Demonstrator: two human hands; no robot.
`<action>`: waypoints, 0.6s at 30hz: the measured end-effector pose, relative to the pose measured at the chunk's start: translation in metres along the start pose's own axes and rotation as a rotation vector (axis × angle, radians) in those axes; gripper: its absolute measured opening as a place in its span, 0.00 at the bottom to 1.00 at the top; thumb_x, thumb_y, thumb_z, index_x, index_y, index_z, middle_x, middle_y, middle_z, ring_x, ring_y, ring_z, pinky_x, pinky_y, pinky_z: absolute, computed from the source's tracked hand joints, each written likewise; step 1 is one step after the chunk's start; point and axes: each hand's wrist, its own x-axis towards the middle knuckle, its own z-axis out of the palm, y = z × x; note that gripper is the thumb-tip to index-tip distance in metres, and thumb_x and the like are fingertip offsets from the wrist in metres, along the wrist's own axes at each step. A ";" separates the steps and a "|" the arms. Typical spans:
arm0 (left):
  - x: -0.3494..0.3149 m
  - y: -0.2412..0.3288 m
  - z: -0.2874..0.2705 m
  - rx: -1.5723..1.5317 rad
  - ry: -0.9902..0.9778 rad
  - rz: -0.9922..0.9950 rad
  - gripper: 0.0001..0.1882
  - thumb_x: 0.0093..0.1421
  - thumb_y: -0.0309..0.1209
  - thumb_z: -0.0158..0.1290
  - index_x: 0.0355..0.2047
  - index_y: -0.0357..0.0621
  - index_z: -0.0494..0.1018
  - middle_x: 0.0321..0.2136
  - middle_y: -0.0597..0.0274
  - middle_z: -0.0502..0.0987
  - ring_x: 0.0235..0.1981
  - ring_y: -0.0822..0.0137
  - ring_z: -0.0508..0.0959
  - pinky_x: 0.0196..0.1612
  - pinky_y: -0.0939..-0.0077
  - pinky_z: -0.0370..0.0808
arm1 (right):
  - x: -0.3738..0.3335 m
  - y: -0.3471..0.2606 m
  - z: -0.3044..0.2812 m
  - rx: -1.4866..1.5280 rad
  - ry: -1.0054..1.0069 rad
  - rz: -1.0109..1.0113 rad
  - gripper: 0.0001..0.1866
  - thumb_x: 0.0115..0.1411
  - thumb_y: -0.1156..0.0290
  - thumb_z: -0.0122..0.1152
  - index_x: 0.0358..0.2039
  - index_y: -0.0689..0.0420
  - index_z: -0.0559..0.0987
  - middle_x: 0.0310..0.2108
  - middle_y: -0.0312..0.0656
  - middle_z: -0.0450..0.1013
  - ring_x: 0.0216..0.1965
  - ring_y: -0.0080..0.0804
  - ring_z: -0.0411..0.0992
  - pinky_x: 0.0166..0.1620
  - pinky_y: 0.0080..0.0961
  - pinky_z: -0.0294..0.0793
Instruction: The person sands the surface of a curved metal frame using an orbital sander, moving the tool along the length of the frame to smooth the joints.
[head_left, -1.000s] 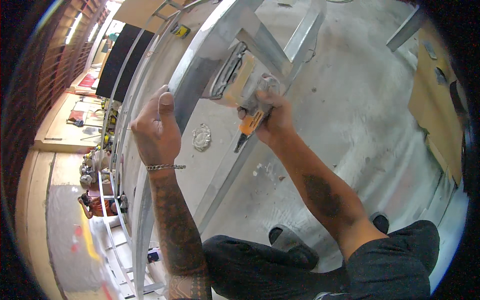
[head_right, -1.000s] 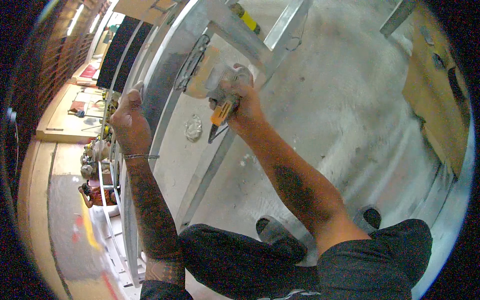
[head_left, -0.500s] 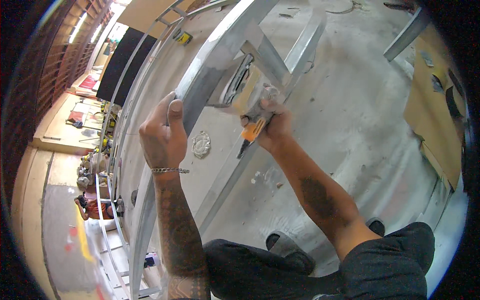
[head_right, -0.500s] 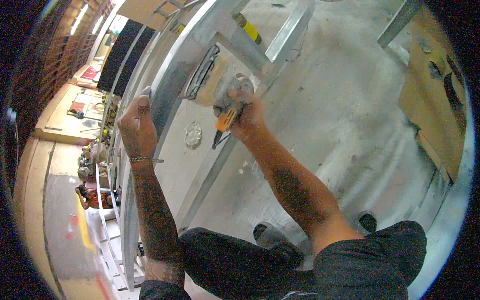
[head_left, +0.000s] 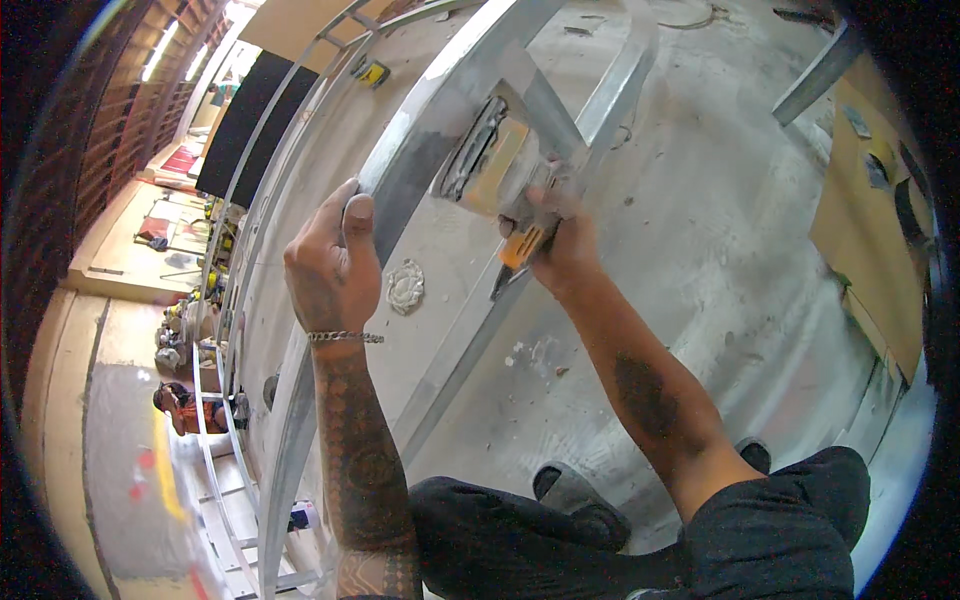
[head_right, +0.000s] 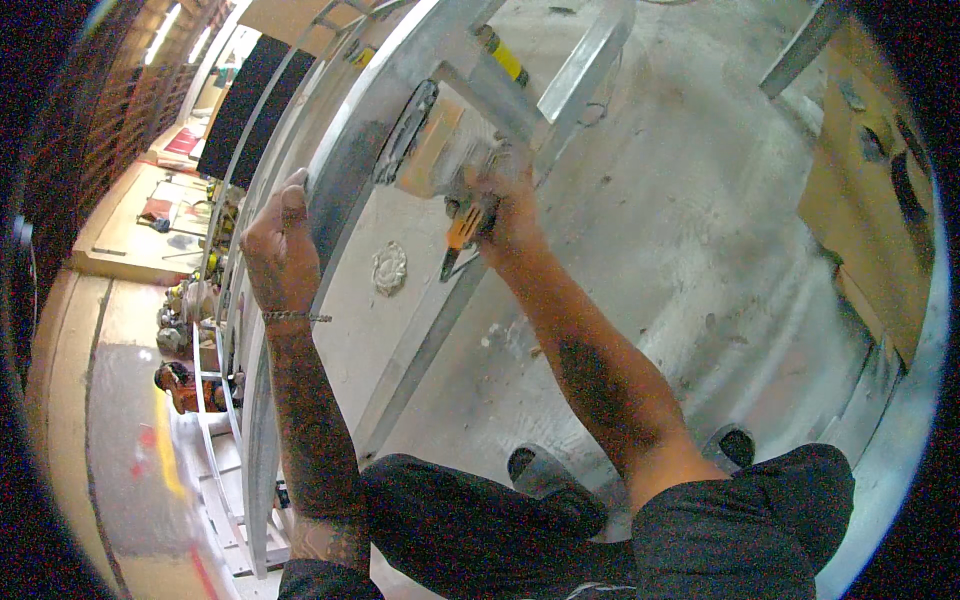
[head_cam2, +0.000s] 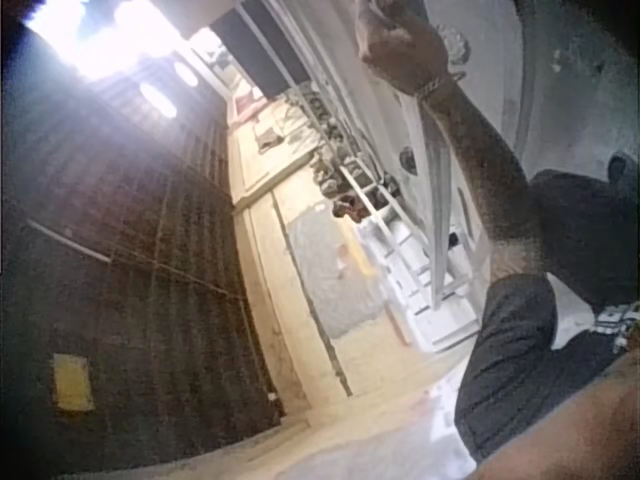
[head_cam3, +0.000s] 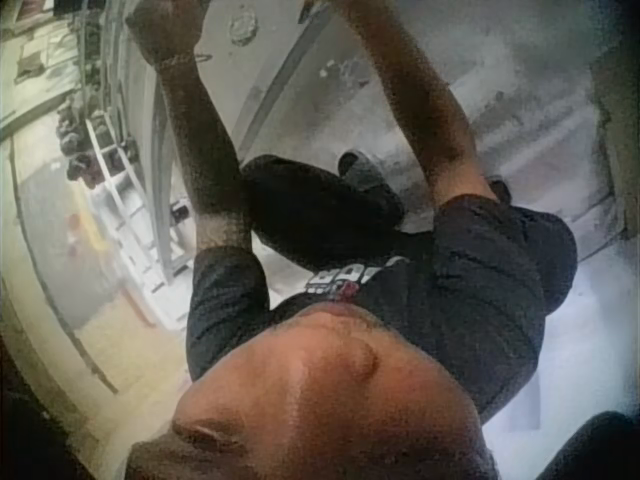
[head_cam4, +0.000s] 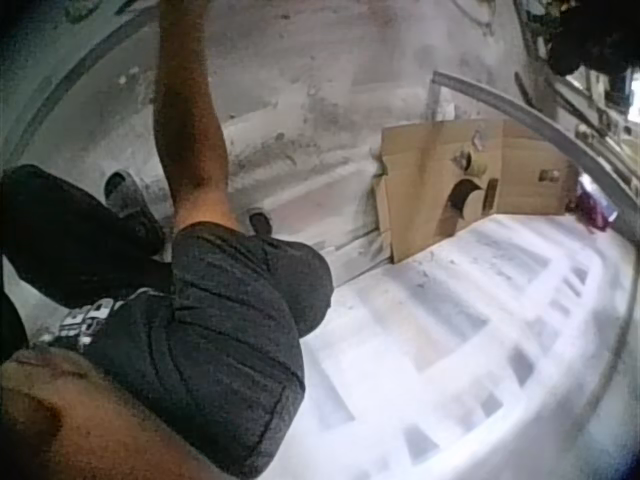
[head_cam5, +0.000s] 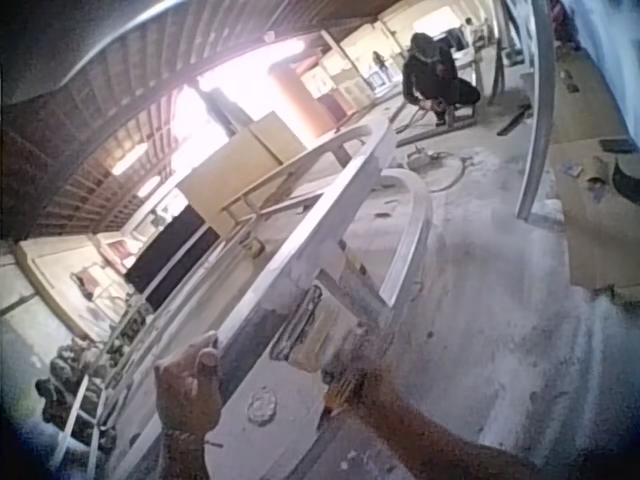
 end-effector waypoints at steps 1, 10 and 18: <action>0.000 -0.001 0.000 0.004 -0.001 -0.002 0.35 0.70 0.59 0.47 0.48 0.35 0.82 0.40 0.39 0.84 0.43 0.44 0.85 0.48 0.57 0.79 | -0.001 -0.004 0.005 0.002 0.000 0.004 0.29 0.56 0.71 0.64 0.59 0.52 0.68 0.45 0.44 0.75 0.40 0.43 0.77 0.35 0.42 0.80; -0.001 -0.005 0.001 -0.021 -0.008 -0.020 0.37 0.71 0.61 0.44 0.49 0.35 0.82 0.37 0.39 0.84 0.41 0.44 0.86 0.45 0.58 0.79 | -0.027 -0.010 0.026 -0.340 0.107 -0.132 0.36 0.54 0.78 0.69 0.61 0.52 0.62 0.48 0.45 0.70 0.39 0.36 0.77 0.37 0.33 0.81; -0.002 0.004 -0.004 -0.044 -0.051 -0.111 0.40 0.74 0.62 0.37 0.54 0.35 0.80 0.38 0.41 0.85 0.42 0.61 0.85 0.46 0.63 0.78 | -0.053 0.011 0.028 -0.670 0.031 -0.550 0.44 0.45 0.72 0.80 0.60 0.57 0.65 0.50 0.46 0.70 0.50 0.36 0.75 0.52 0.32 0.77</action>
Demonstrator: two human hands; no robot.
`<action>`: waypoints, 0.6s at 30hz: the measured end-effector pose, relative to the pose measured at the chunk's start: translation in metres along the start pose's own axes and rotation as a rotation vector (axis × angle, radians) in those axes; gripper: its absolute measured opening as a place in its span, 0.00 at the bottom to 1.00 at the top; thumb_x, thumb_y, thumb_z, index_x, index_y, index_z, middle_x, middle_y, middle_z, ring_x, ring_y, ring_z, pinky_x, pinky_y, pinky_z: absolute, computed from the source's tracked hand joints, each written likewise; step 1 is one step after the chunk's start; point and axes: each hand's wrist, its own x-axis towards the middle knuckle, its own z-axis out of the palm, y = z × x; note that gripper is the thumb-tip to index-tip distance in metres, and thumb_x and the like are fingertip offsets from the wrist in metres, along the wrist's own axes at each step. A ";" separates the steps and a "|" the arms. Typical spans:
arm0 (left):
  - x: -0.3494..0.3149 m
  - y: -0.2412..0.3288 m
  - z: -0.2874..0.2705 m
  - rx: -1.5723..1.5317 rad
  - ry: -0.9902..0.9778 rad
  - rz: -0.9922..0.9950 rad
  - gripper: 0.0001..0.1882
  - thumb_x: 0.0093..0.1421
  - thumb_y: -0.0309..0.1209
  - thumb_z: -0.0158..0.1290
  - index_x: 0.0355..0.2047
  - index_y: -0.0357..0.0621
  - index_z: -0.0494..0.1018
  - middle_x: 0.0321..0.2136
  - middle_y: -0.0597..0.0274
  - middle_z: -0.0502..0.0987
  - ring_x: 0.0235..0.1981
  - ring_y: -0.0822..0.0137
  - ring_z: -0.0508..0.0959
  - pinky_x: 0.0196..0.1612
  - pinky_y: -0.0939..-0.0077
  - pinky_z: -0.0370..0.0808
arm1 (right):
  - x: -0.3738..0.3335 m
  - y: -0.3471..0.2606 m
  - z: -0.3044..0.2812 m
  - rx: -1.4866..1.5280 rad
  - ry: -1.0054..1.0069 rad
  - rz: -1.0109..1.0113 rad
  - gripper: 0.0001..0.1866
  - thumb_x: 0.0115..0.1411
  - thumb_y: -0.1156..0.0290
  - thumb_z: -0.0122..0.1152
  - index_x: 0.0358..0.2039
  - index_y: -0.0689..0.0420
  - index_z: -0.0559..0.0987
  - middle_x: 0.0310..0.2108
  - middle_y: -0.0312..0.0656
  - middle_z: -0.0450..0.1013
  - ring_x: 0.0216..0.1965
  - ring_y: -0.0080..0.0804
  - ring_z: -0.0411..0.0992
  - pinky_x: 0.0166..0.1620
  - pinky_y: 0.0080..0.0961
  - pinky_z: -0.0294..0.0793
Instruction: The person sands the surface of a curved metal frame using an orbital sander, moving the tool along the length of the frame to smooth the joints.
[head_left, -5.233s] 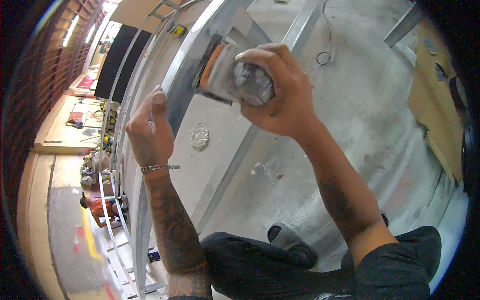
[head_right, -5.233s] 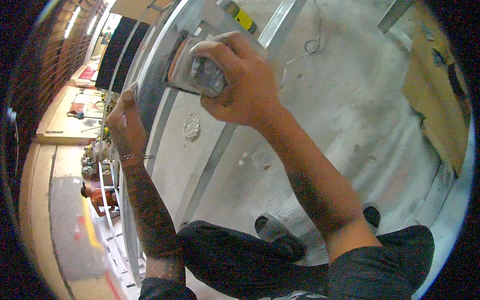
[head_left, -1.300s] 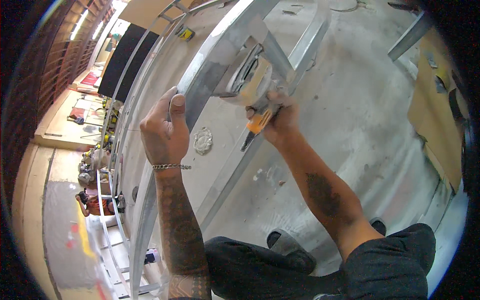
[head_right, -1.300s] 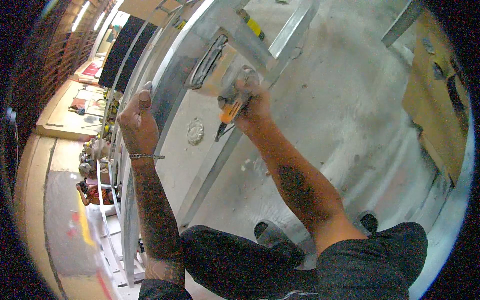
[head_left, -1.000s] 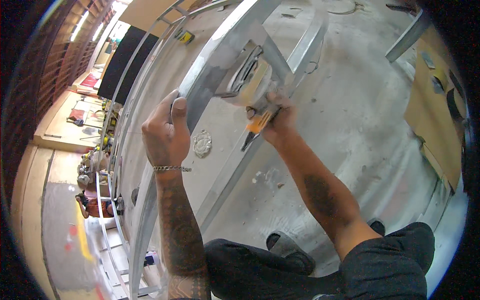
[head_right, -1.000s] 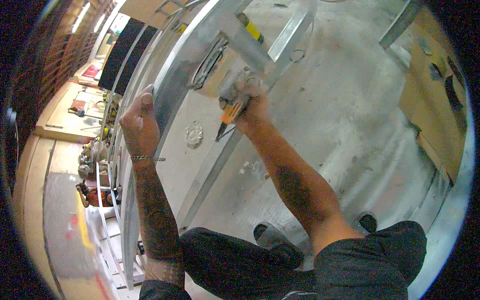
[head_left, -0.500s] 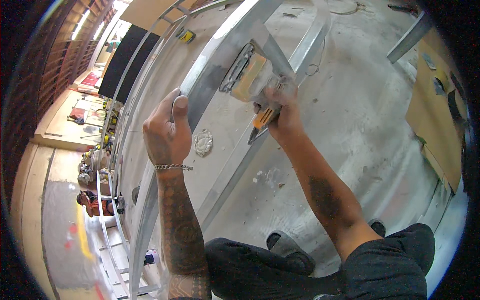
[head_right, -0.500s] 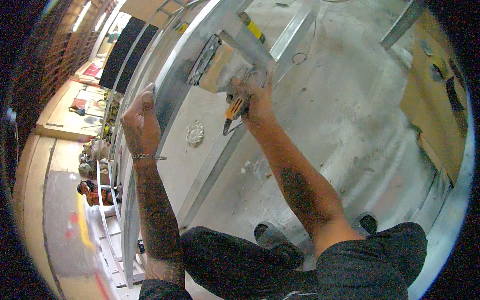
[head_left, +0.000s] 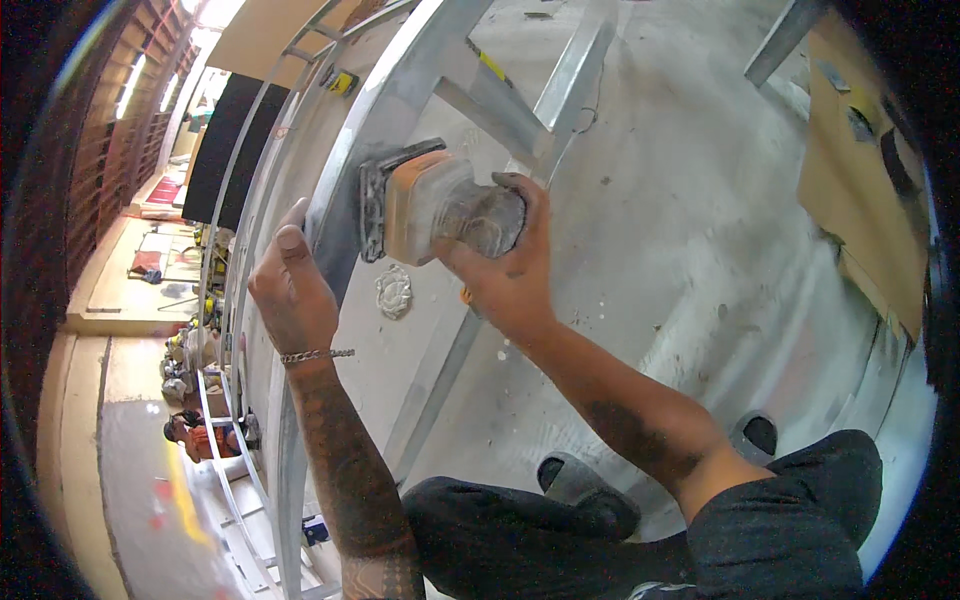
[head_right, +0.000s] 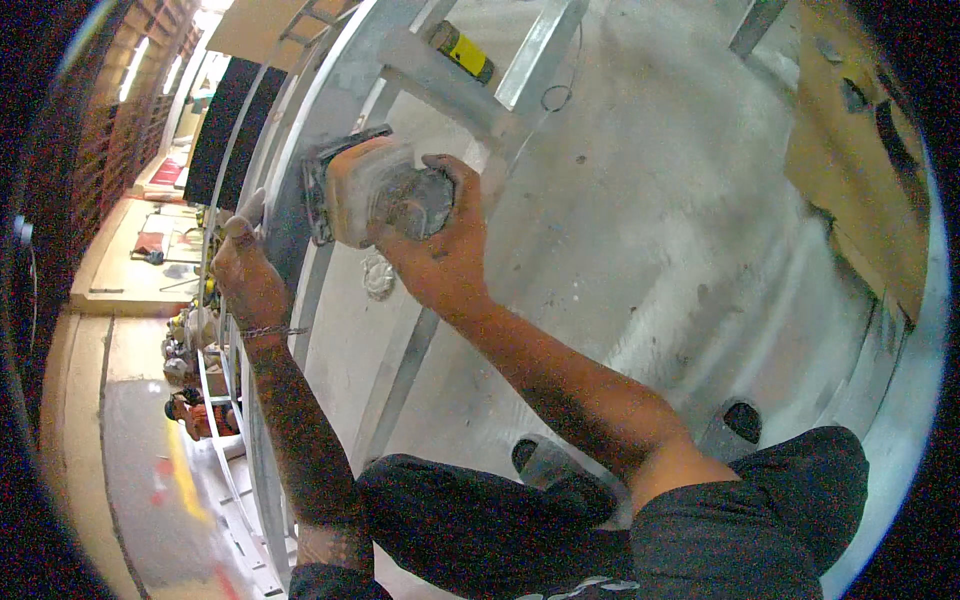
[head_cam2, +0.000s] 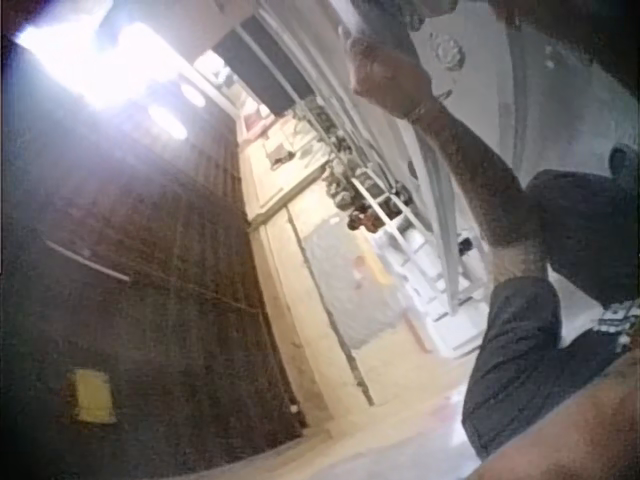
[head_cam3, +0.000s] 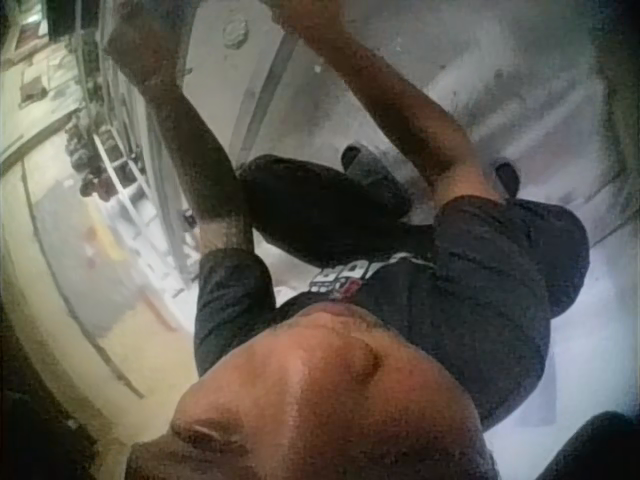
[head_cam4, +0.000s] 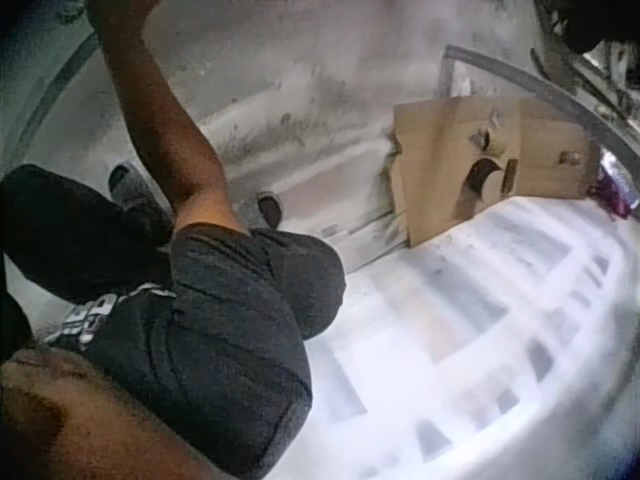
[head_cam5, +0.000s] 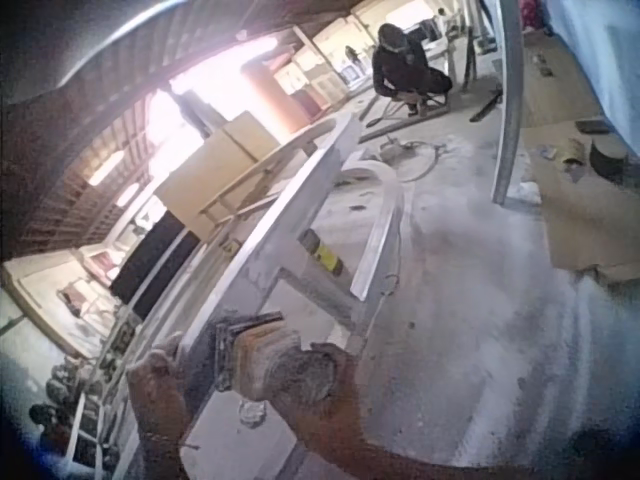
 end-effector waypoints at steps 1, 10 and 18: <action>0.000 -0.002 0.000 0.002 -0.004 0.003 0.40 0.74 0.62 0.37 0.54 0.35 0.80 0.38 0.41 0.85 0.42 0.61 0.85 0.46 0.63 0.78 | 0.000 -0.001 0.001 0.002 0.005 0.002 0.44 0.45 0.72 0.80 0.60 0.57 0.65 0.50 0.46 0.70 0.50 0.36 0.75 0.52 0.32 0.77; 0.001 -0.009 0.005 -0.020 0.043 0.109 0.39 0.74 0.60 0.38 0.54 0.32 0.79 0.42 0.39 0.84 0.45 0.51 0.85 0.51 0.60 0.78 | 0.037 -0.010 -0.008 0.160 0.014 0.130 0.44 0.47 0.82 0.75 0.62 0.55 0.61 0.50 0.46 0.67 0.47 0.35 0.75 0.47 0.31 0.81; -0.002 0.003 -0.003 0.082 -0.033 -0.063 0.40 0.73 0.61 0.38 0.53 0.31 0.79 0.42 0.39 0.85 0.45 0.53 0.85 0.50 0.60 0.78 | 0.001 -0.003 -0.002 0.314 -0.037 0.457 0.45 0.49 0.80 0.74 0.64 0.53 0.58 0.48 0.47 0.68 0.42 0.36 0.76 0.38 0.34 0.82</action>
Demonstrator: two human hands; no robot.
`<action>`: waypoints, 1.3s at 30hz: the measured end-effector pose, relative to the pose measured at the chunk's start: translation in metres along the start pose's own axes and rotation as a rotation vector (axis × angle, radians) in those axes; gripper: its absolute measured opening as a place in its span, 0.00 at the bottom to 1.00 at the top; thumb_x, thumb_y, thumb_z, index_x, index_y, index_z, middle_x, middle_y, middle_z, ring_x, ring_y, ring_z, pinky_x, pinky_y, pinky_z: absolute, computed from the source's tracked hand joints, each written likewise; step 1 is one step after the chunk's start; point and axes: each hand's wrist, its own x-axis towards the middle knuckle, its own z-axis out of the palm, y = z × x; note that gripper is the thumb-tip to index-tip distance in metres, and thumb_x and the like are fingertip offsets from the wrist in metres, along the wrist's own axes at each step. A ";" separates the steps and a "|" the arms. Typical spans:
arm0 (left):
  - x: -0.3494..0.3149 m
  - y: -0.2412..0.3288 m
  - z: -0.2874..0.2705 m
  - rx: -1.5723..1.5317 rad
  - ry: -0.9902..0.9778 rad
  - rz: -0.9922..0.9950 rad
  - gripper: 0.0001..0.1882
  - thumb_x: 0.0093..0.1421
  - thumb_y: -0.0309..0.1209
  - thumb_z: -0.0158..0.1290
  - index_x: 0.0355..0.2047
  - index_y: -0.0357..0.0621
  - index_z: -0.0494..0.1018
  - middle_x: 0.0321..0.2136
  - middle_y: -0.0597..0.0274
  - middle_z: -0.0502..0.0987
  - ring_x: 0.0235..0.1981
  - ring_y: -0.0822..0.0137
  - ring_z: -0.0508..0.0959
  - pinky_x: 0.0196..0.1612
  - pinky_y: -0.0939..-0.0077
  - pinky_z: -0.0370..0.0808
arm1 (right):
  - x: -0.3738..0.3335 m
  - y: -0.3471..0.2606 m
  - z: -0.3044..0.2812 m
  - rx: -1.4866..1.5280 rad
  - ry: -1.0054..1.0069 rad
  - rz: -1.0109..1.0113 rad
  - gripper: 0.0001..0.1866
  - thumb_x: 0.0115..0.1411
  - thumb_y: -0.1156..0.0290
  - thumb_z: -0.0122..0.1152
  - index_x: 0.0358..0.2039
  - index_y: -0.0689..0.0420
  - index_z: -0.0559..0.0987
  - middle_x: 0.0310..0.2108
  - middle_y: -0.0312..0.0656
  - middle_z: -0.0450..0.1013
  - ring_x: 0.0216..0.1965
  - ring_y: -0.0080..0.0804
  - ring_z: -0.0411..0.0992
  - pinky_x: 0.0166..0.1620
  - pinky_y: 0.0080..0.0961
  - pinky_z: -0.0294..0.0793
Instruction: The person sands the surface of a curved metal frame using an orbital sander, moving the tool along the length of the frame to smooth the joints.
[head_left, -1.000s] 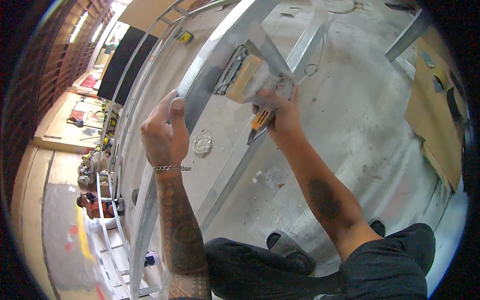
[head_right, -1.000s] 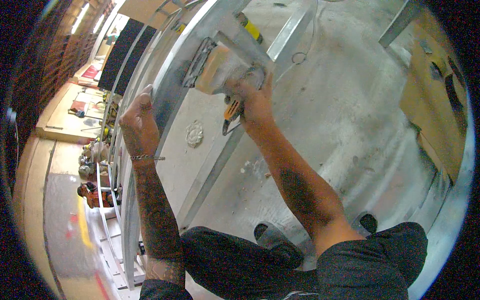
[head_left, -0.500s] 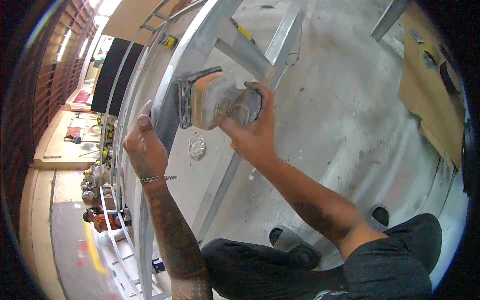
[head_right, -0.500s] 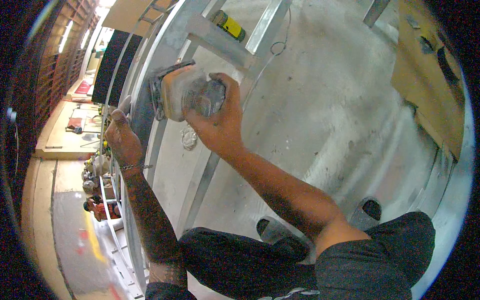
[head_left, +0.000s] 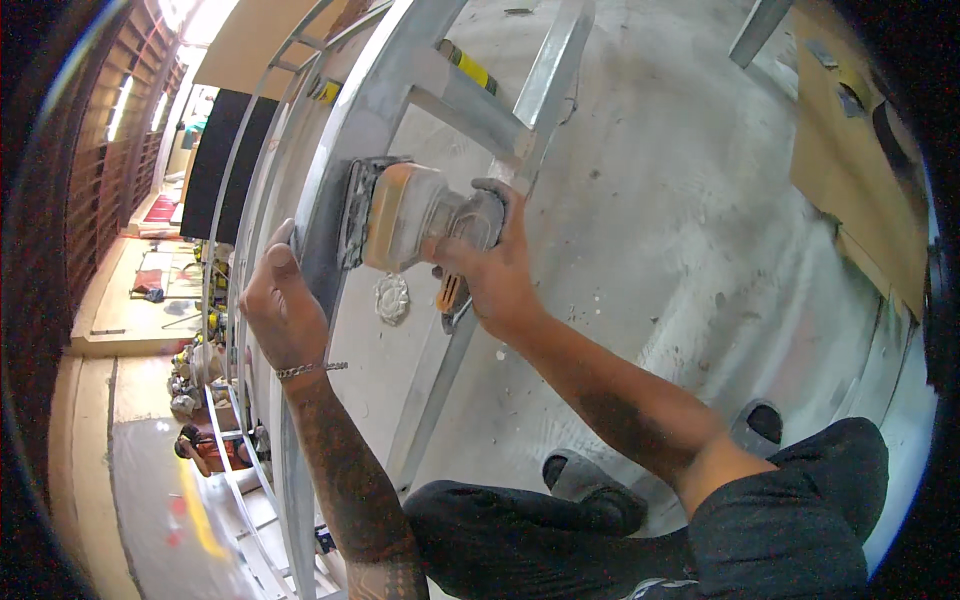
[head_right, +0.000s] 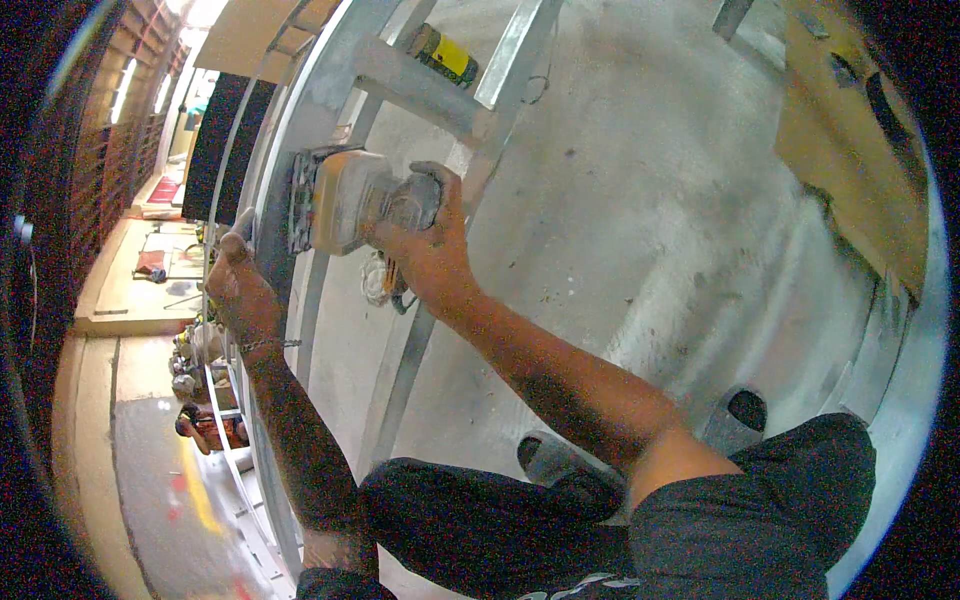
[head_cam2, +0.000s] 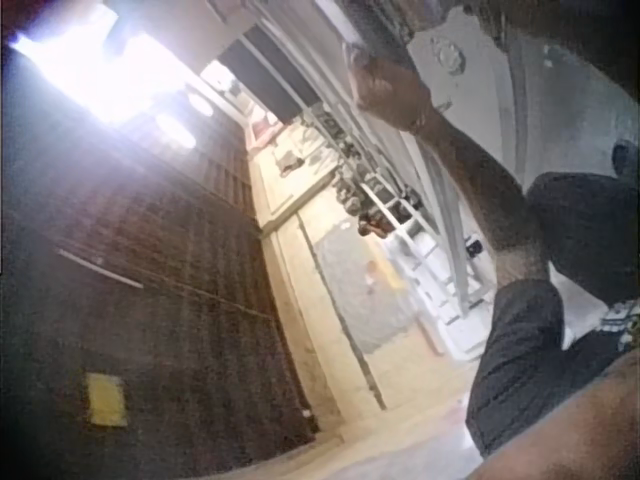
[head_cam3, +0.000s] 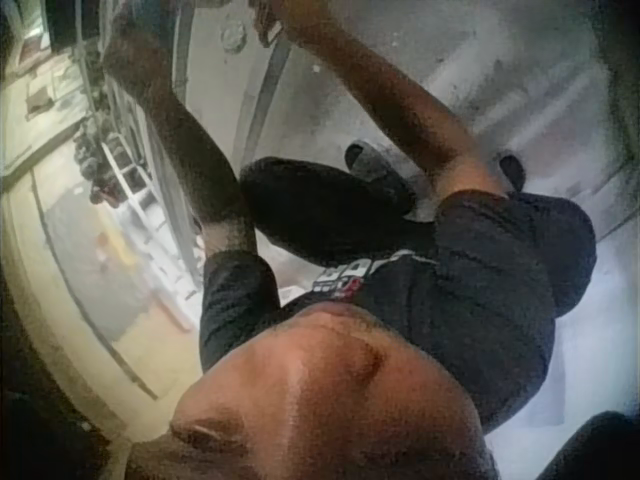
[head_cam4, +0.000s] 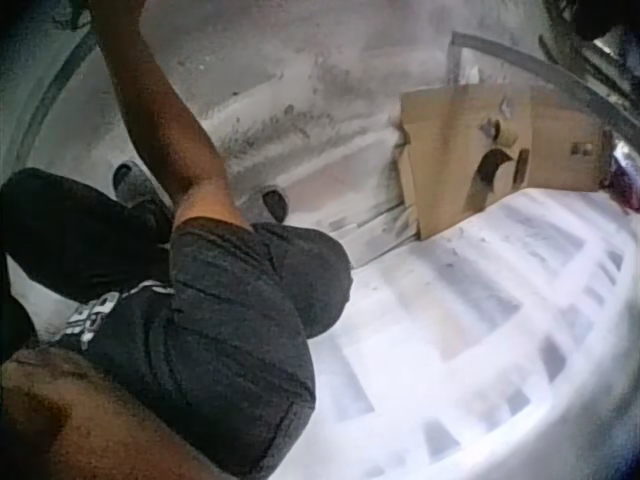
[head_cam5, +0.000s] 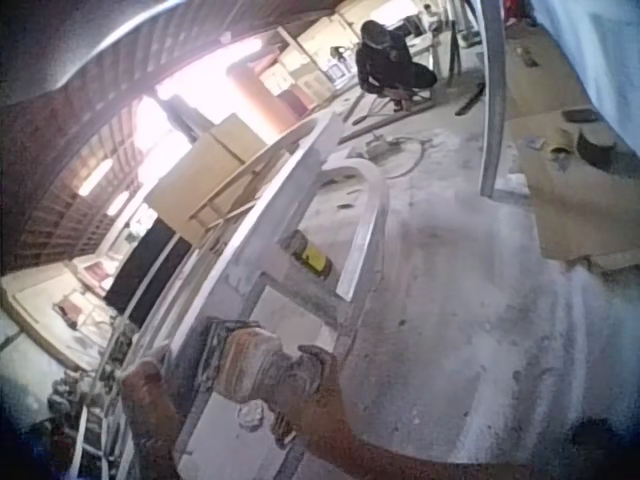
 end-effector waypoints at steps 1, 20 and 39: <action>0.001 -0.002 0.005 -0.008 -0.005 0.002 0.40 0.73 0.61 0.38 0.53 0.31 0.79 0.42 0.39 0.85 0.45 0.53 0.85 0.50 0.60 0.78 | 0.002 0.000 -0.003 -0.005 0.007 -0.004 0.45 0.49 0.80 0.74 0.64 0.53 0.58 0.48 0.47 0.68 0.42 0.36 0.76 0.38 0.34 0.82; 0.005 -0.013 0.003 -0.047 0.101 0.213 0.37 0.73 0.60 0.42 0.51 0.34 0.81 0.38 0.40 0.85 0.42 0.50 0.86 0.47 0.60 0.79 | 0.048 0.018 -0.011 0.581 -0.076 0.297 0.27 0.57 0.69 0.63 0.57 0.48 0.68 0.42 0.46 0.76 0.30 0.45 0.77 0.32 0.43 0.81; 0.005 -0.007 0.014 -0.047 0.060 0.190 0.37 0.72 0.60 0.43 0.51 0.33 0.80 0.40 0.36 0.83 0.44 0.42 0.85 0.47 0.54 0.79 | 0.070 0.020 -0.029 0.490 -0.172 0.329 0.19 0.58 0.64 0.64 0.48 0.53 0.71 0.35 0.42 0.75 0.29 0.37 0.76 0.31 0.37 0.81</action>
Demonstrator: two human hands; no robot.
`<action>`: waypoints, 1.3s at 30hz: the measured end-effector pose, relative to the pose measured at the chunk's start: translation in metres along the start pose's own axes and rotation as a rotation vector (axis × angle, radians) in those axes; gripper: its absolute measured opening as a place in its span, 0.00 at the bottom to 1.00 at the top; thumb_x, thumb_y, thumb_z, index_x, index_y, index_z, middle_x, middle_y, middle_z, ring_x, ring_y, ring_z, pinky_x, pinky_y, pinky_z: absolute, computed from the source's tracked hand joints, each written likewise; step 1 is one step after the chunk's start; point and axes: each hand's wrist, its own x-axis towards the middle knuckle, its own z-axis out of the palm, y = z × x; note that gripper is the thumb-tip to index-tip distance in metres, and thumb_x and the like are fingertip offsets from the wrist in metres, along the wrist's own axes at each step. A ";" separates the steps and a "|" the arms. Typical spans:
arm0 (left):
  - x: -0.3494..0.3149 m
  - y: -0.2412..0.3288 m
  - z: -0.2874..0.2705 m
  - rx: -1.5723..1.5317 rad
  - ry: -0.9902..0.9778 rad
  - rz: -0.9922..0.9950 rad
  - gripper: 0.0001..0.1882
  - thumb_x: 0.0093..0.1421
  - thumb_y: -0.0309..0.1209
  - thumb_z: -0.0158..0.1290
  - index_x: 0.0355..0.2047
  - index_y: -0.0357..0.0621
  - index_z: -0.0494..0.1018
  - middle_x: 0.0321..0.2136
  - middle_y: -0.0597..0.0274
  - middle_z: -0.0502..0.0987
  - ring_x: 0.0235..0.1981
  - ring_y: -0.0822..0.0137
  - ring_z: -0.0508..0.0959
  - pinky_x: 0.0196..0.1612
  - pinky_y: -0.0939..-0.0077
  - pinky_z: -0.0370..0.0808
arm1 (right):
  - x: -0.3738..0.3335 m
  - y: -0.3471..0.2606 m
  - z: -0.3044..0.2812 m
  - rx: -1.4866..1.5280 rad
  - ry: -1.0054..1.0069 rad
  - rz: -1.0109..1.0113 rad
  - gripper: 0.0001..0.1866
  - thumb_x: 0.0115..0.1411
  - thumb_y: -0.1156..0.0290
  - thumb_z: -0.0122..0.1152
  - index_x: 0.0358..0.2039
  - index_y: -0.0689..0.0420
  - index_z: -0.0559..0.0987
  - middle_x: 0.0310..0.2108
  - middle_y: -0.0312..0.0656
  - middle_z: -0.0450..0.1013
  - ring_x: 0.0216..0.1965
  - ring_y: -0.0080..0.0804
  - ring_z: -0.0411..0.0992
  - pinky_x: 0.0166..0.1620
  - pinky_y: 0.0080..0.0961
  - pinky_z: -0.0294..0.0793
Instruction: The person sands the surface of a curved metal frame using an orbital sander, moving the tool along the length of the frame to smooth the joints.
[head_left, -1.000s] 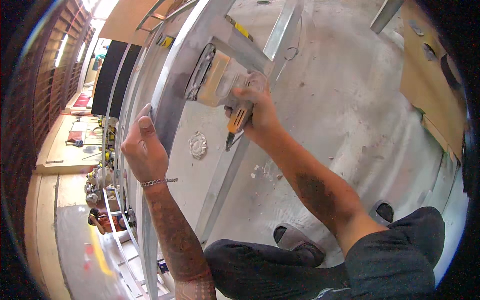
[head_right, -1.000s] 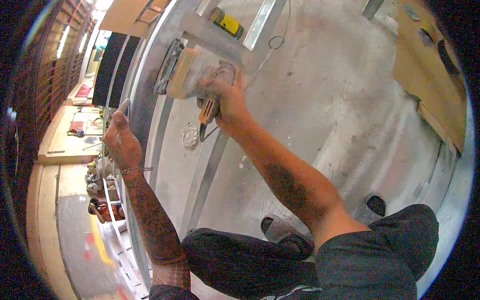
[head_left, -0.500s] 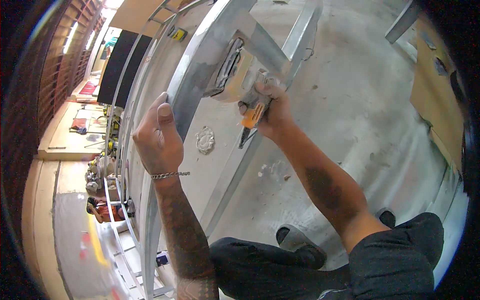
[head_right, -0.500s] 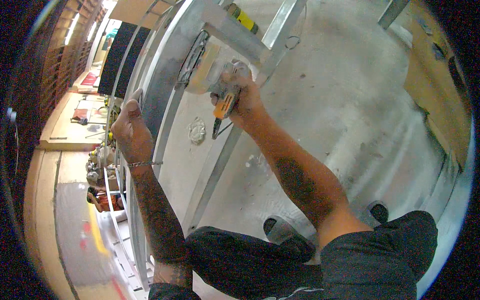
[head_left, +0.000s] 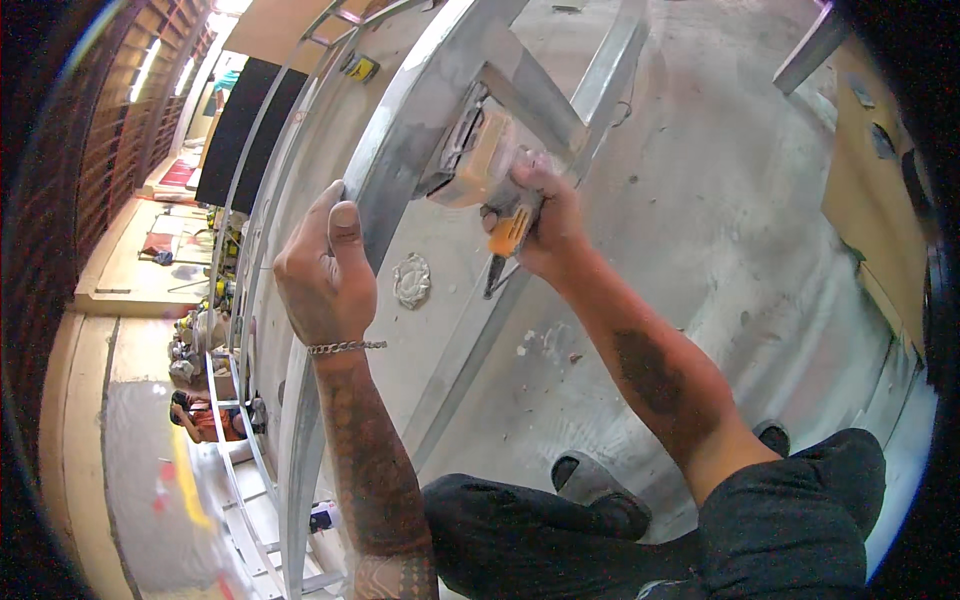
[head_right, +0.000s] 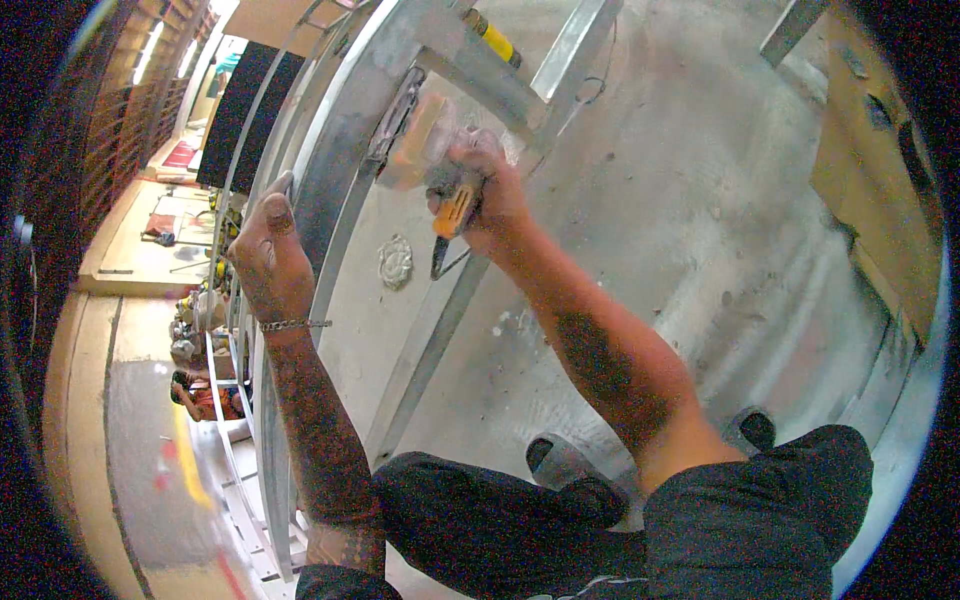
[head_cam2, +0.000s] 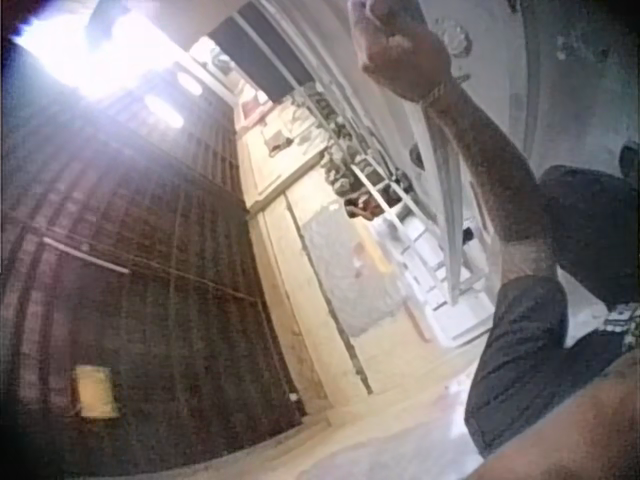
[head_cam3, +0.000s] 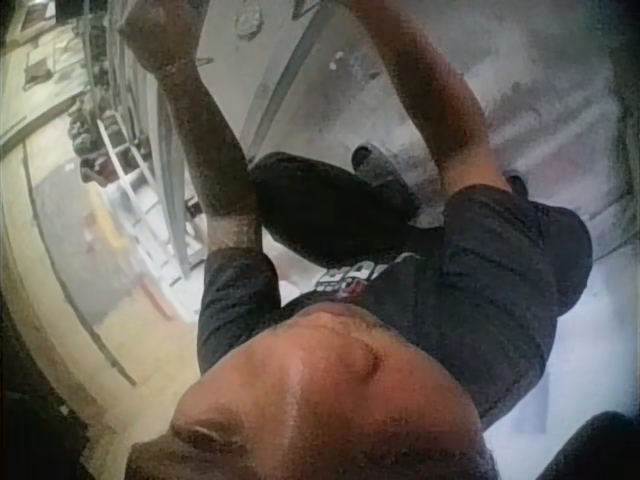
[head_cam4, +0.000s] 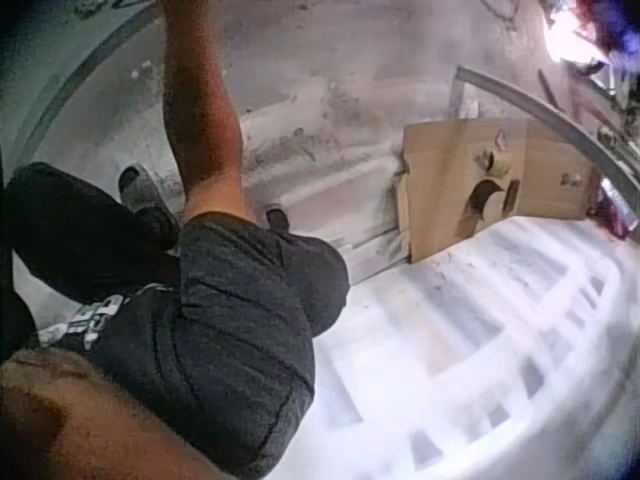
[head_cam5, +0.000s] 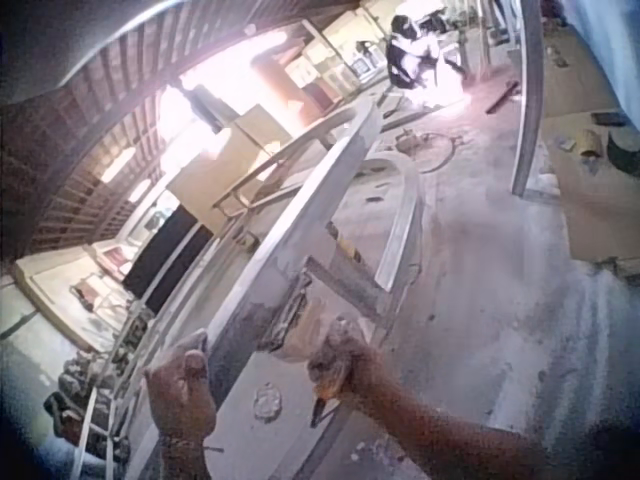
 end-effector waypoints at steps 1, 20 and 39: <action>0.001 0.001 -0.002 0.000 0.002 0.004 0.37 0.72 0.60 0.43 0.51 0.33 0.80 0.40 0.36 0.83 0.44 0.42 0.85 0.47 0.54 0.79 | 0.001 0.004 0.000 0.005 -0.006 0.023 0.18 0.60 0.64 0.62 0.49 0.55 0.73 0.36 0.43 0.76 0.30 0.39 0.77 0.31 0.38 0.81; -0.001 -0.003 -0.010 0.000 0.031 0.032 0.37 0.71 0.60 0.45 0.49 0.32 0.81 0.37 0.38 0.84 0.40 0.43 0.85 0.45 0.55 0.79 | -0.041 0.008 0.037 -0.359 0.230 -0.299 0.35 0.57 0.70 0.70 0.62 0.49 0.61 0.44 0.46 0.72 0.35 0.35 0.77 0.31 0.36 0.82; 0.000 0.003 -0.006 0.043 0.003 0.001 0.38 0.73 0.59 0.40 0.50 0.33 0.81 0.42 0.38 0.84 0.46 0.43 0.85 0.50 0.56 0.79 | -0.038 -0.036 0.091 -1.383 0.564 -0.981 0.42 0.53 0.66 0.75 0.65 0.62 0.64 0.47 0.52 0.70 0.45 0.42 0.75 0.53 0.38 0.76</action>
